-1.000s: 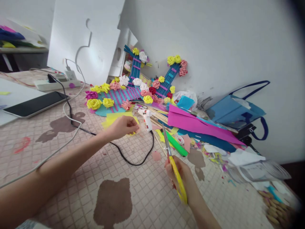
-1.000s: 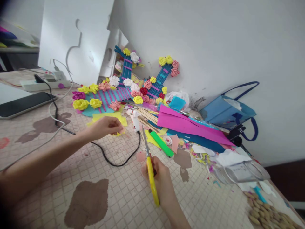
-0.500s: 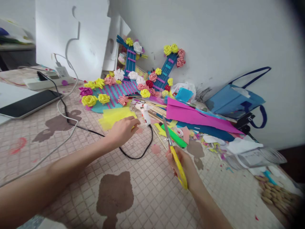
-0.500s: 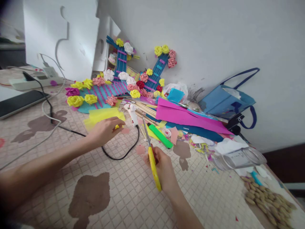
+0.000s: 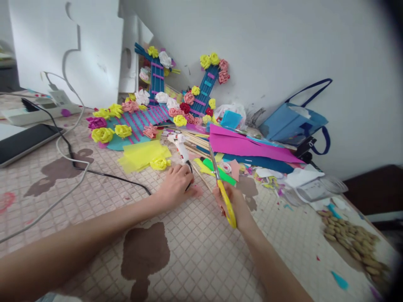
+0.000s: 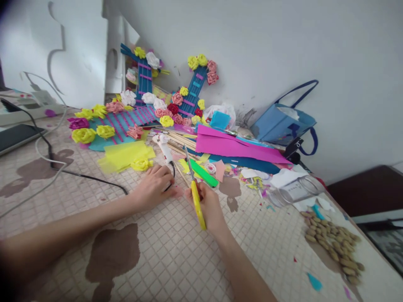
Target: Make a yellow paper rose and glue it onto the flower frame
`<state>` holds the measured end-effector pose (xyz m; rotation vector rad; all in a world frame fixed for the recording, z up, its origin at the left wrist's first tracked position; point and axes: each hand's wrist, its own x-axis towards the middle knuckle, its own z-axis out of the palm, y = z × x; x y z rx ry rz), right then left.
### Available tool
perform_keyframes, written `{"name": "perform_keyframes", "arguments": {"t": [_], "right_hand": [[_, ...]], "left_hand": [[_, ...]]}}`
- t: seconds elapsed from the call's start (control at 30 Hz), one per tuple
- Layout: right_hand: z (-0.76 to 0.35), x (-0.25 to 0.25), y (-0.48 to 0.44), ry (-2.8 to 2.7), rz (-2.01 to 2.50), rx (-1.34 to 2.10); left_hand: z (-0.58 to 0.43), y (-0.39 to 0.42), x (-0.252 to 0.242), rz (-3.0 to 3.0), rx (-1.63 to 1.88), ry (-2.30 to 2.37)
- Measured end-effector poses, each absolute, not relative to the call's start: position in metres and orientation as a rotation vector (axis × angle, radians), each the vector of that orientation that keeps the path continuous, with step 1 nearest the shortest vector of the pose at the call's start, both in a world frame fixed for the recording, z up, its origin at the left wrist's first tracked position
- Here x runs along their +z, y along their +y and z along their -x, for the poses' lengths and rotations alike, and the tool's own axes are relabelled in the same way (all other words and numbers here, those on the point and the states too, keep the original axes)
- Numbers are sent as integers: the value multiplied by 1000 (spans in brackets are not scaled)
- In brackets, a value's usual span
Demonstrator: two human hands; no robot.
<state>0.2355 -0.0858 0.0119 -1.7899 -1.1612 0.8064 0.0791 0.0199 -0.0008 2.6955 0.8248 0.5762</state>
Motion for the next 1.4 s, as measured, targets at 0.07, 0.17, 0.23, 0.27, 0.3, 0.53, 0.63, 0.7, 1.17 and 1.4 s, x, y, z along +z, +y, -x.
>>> {"name": "perform_keyframes", "arguments": {"t": [0.07, 0.17, 0.23, 0.27, 0.3, 0.53, 0.63, 0.7, 1.17, 1.4], "right_hand": [[-236, 9, -85, -1167, 1784, 797], [-238, 5, -84, -1148, 1781, 761], [-239, 4, -82, -1096, 1766, 770], [-239, 4, -82, -1059, 1752, 789], [-239, 4, -81, -1023, 1735, 808], [-238, 8, -81, -920, 1596, 975], [-232, 10, -82, -872, 1468, 1075], [-228, 11, -82, -835, 1385, 1146], [-231, 11, -83, -758, 1332, 1197], [-224, 5, -86, -717, 1227, 1320]], "left_hand": [[-81, 19, -4, -2661, 549, 865], [-83, 19, -4, -2612, 532, 879], [-82, 20, -2, -2567, 556, 870], [-81, 21, 0, -2529, 583, 854], [-80, 22, 2, -2472, 619, 830], [-70, 27, 13, -1665, 558, 675], [-69, 22, 15, -1472, 470, 633], [-69, 17, 15, -1436, 447, 632], [-63, 9, 3, -1641, 591, 320], [-63, -3, 10, -1971, 647, 321]]}}
